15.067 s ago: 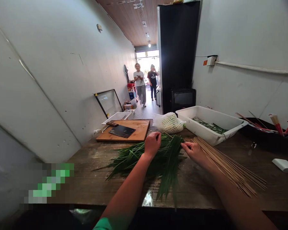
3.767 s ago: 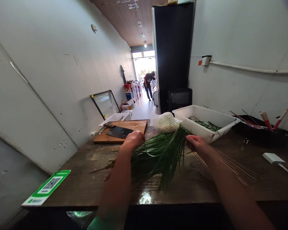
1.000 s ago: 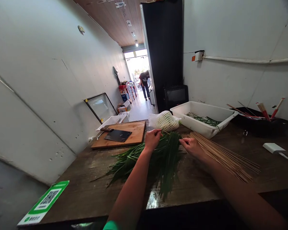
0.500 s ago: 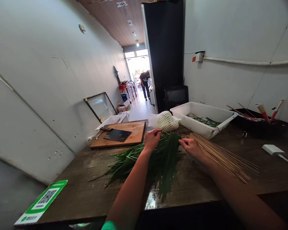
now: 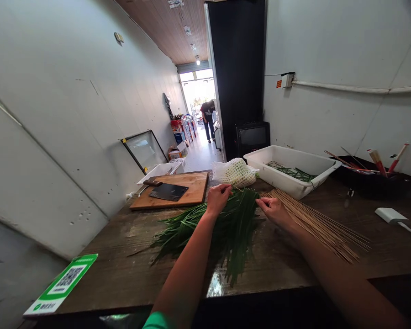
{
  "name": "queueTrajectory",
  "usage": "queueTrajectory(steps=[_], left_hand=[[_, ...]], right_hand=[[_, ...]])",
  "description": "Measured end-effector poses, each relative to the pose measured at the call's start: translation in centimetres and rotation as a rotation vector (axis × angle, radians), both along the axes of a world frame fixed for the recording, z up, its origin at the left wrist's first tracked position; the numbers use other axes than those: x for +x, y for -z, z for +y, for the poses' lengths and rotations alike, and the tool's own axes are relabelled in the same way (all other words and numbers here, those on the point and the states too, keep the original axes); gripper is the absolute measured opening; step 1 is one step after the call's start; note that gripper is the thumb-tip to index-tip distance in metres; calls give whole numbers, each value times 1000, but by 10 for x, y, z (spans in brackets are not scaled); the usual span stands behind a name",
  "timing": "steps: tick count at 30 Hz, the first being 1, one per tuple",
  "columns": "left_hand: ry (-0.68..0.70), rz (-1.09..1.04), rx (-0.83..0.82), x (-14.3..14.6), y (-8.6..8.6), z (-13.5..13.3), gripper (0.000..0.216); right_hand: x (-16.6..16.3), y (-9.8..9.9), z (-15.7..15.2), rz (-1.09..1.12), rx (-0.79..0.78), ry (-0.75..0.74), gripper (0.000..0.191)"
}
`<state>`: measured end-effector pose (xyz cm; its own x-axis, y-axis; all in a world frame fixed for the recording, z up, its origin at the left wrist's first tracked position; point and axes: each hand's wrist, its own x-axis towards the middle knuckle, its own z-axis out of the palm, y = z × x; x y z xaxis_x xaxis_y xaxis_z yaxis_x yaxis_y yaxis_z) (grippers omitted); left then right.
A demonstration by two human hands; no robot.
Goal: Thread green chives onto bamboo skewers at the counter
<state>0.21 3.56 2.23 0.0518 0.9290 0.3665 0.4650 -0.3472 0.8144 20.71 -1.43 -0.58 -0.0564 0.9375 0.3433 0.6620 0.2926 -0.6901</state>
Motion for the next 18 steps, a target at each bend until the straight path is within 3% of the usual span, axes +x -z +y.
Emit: queueTrajectory(steps=[18], left_hand=[[-34, -44, 24, 3, 3, 3, 21]], right_hand=[[0, -3, -2, 32, -26, -5, 48]])
